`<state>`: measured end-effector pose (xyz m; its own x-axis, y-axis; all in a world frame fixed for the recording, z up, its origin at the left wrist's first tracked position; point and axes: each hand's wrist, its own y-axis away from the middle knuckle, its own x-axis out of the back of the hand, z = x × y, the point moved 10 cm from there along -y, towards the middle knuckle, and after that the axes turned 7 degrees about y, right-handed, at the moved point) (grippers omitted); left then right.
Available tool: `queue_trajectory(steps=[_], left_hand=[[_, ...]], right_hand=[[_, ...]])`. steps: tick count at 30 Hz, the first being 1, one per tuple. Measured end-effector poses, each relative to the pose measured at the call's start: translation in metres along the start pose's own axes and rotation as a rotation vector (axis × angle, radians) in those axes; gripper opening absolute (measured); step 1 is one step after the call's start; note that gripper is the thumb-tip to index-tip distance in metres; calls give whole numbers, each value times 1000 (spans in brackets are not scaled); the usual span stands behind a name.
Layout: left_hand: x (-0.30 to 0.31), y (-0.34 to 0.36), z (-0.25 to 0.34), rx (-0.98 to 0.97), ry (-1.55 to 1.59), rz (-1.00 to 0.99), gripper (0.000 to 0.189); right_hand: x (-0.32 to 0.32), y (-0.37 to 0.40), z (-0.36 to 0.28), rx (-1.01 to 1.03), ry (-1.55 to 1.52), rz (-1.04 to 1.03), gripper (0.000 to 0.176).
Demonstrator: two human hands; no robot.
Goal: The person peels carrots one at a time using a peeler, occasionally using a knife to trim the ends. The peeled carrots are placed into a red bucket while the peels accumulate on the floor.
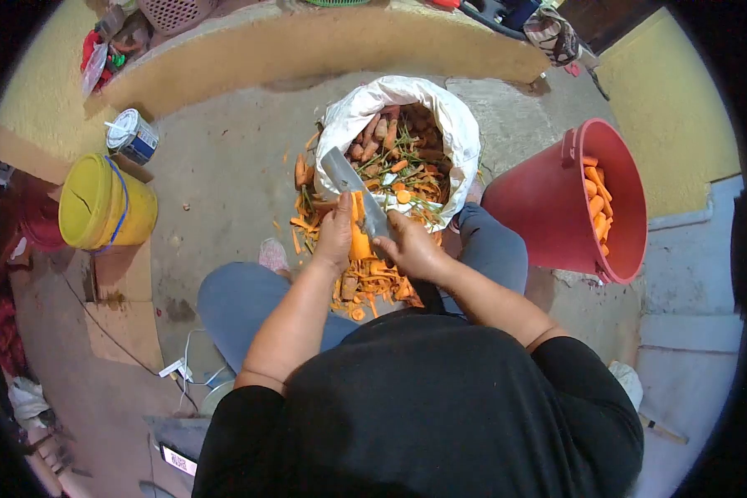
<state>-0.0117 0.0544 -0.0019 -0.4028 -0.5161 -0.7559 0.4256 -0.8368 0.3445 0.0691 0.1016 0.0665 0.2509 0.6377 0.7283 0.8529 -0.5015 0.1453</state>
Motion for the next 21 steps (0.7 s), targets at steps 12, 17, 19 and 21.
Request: queue_trajectory(steps=[12, 17, 19, 21], left_hand=[[5, 5, 22, -241, -196, 48, 45], [10, 3, 25, -283, -273, 75, 44], [15, 1, 26, -323, -293, 115, 44], [19, 2, 33, -412, -405, 183, 44]], right_hand=[[25, 14, -31, -115, 297, -10, 24], [26, 16, -34, -125, 381, -57, 23], [25, 16, -33, -128, 397, -86, 22], [24, 15, -34, -122, 410, -113, 21]])
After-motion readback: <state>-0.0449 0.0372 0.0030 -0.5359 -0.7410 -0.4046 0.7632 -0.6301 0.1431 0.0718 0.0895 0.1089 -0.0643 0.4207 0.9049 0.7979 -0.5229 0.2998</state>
